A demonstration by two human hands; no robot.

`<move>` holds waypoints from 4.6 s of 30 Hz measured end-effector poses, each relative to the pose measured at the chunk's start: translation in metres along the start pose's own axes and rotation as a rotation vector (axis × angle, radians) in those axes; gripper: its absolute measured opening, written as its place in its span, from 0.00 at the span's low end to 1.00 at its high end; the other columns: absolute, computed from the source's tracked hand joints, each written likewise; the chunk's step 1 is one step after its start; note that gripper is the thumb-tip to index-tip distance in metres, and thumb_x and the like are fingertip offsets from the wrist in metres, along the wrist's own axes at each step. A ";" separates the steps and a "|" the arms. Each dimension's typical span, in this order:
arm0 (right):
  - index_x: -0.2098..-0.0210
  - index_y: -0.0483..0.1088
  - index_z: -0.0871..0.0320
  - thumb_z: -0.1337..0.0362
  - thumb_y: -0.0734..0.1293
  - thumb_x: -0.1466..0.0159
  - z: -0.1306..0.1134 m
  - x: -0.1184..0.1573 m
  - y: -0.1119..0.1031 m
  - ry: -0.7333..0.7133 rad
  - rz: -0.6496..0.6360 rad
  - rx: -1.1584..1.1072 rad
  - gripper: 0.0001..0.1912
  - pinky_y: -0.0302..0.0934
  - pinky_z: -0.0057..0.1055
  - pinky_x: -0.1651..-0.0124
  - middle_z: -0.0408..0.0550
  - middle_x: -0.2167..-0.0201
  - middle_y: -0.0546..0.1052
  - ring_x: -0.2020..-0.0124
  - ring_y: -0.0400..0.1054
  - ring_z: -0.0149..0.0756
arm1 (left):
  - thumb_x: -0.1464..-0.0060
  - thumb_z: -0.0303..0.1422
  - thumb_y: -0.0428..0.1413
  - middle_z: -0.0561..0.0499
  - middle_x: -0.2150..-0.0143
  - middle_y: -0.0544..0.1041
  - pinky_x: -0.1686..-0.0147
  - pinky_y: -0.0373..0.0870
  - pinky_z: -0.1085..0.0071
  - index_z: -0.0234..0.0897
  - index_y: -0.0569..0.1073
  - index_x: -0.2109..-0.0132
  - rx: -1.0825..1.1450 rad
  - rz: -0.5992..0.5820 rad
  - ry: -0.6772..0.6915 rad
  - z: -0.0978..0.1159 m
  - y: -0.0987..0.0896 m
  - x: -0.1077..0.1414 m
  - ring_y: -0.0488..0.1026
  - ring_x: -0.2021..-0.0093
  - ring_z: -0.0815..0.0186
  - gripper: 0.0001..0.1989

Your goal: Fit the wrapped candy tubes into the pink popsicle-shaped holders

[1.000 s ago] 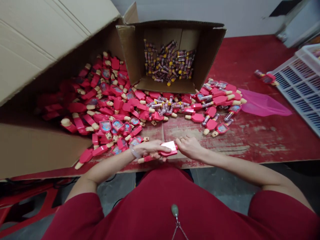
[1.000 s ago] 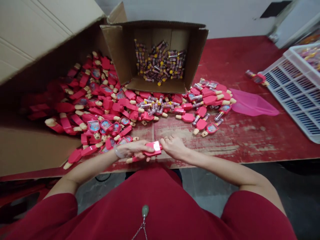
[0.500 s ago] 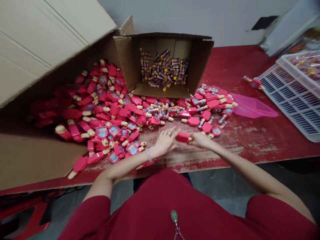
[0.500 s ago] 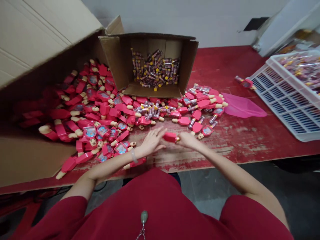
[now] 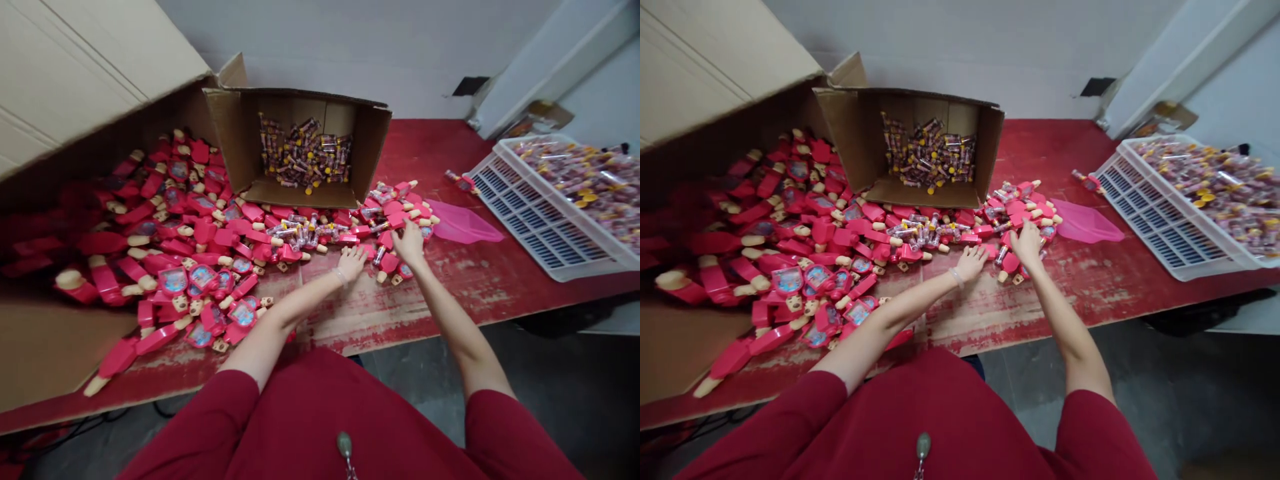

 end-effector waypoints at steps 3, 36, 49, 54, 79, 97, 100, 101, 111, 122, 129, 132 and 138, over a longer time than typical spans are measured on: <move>0.29 0.57 0.57 0.53 0.56 0.30 -0.001 0.043 0.034 0.061 -0.062 0.104 0.32 0.37 0.71 0.34 0.64 0.28 0.53 0.28 0.41 0.65 | 0.35 0.25 0.46 0.29 0.34 0.65 0.33 0.53 0.46 0.25 0.63 0.34 -0.008 0.070 -0.049 -0.009 0.006 0.027 0.59 0.32 0.46 0.24; 0.46 0.69 0.60 0.65 0.64 0.37 -0.122 0.136 0.044 -0.553 -0.604 -0.564 0.19 0.65 0.35 0.53 0.53 0.54 0.78 0.56 0.72 0.41 | 0.49 0.53 0.63 0.58 0.68 0.71 0.79 0.62 0.78 0.38 0.66 0.50 1.506 0.155 -0.607 -0.066 -0.018 0.225 0.63 0.79 0.76 0.29; 0.46 0.73 0.61 0.57 0.63 0.31 -0.143 0.211 0.013 -0.895 -0.631 -0.459 0.18 0.61 0.28 0.62 0.53 0.63 0.82 0.66 0.76 0.37 | 0.45 0.50 0.60 0.54 0.64 0.74 0.67 0.62 0.75 0.37 0.74 0.52 1.169 -0.141 -0.443 -0.056 -0.072 0.260 0.69 0.66 0.68 0.23; 0.50 0.72 0.61 0.55 0.62 0.28 -0.149 0.211 0.003 -1.016 -0.460 -0.446 0.17 0.58 0.27 0.65 0.52 0.66 0.80 0.69 0.73 0.33 | 0.47 0.49 0.62 0.53 0.63 0.76 0.67 0.64 0.75 0.37 0.75 0.53 1.212 -0.208 -0.449 -0.053 -0.076 0.269 0.71 0.66 0.68 0.22; 0.60 0.69 0.60 0.54 0.63 0.29 -0.132 0.278 -0.013 -1.207 -0.634 -0.356 0.14 0.46 0.30 0.72 0.46 0.73 0.77 0.76 0.68 0.32 | 0.51 0.51 0.65 0.54 0.78 0.74 0.90 0.52 0.79 0.32 0.77 0.57 1.690 -0.826 -0.448 -0.005 -0.047 0.290 0.57 0.89 0.76 0.25; 0.60 0.72 0.60 0.63 0.65 0.33 -0.167 0.230 -0.031 -0.960 -0.665 0.148 0.07 0.47 0.29 0.72 0.53 0.69 0.81 0.71 0.75 0.37 | 0.37 0.53 0.51 0.48 0.63 0.79 0.73 0.66 0.73 0.36 0.72 0.52 1.143 -0.334 -0.338 0.000 -0.095 0.273 0.68 0.75 0.70 0.24; 0.63 0.70 0.60 0.66 0.63 0.33 -0.168 0.230 -0.042 -0.999 -0.578 0.118 0.05 0.47 0.30 0.72 0.52 0.71 0.80 0.73 0.73 0.36 | 0.39 0.55 0.52 0.50 0.68 0.78 0.83 0.53 0.76 0.35 0.71 0.55 1.504 -0.510 -0.403 -0.002 -0.087 0.269 0.57 0.84 0.77 0.25; 0.63 0.70 0.60 0.67 0.63 0.33 -0.167 0.230 -0.043 -1.000 -0.574 0.113 0.05 0.46 0.30 0.73 0.52 0.72 0.79 0.74 0.72 0.35 | 0.40 0.55 0.54 0.50 0.68 0.79 0.84 0.51 0.76 0.34 0.71 0.56 1.541 -0.542 -0.394 -0.004 -0.085 0.266 0.57 0.84 0.77 0.25; 0.60 0.73 0.63 0.69 0.61 0.33 -0.164 0.195 -0.043 -0.924 -0.523 0.187 0.08 0.55 0.30 0.67 0.57 0.69 0.80 0.69 0.73 0.38 | 0.38 0.51 0.55 0.51 0.66 0.76 0.69 0.63 0.72 0.36 0.73 0.55 0.917 -0.222 -0.227 -0.020 -0.119 0.236 0.70 0.70 0.68 0.21; 0.67 0.78 0.61 0.61 0.71 0.38 -0.165 0.176 -0.033 -0.755 -1.024 0.093 0.08 0.48 0.27 0.72 0.46 0.77 0.74 0.76 0.65 0.31 | 0.32 0.43 0.49 0.38 0.53 0.78 0.57 0.70 0.64 0.34 0.68 0.40 0.307 -0.170 -0.039 -0.015 -0.096 0.230 0.78 0.56 0.54 0.22; 0.56 0.76 0.62 0.66 0.65 0.34 -0.159 0.175 -0.027 -0.838 -0.766 0.082 0.09 0.52 0.28 0.66 0.52 0.68 0.79 0.70 0.69 0.34 | 0.40 0.46 0.58 0.47 0.57 0.80 0.61 0.70 0.68 0.37 0.72 0.46 0.769 -0.290 -0.121 -0.032 -0.095 0.224 0.77 0.62 0.61 0.21; 0.55 0.75 0.64 0.72 0.61 0.33 -0.154 0.186 -0.024 -0.894 -0.642 0.195 0.12 0.53 0.30 0.66 0.57 0.67 0.79 0.70 0.71 0.37 | 0.41 0.47 0.58 0.49 0.64 0.80 0.70 0.66 0.71 0.35 0.72 0.50 1.027 -0.482 -0.131 -0.030 -0.081 0.224 0.72 0.72 0.66 0.21; 0.69 0.76 0.61 0.61 0.70 0.39 -0.139 0.207 0.005 -0.768 -1.005 0.141 0.09 0.50 0.26 0.72 0.51 0.74 0.77 0.75 0.68 0.33 | 0.43 0.40 0.61 0.45 0.60 0.80 0.61 0.68 0.68 0.38 0.73 0.52 0.582 -0.267 -0.066 -0.024 -0.053 0.227 0.77 0.61 0.56 0.15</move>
Point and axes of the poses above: each hand's wrist, its own x-axis away from the middle knuckle, its own y-axis out of the palm, z = x × y, the point moved 4 cm from there along -x, towards the middle knuckle
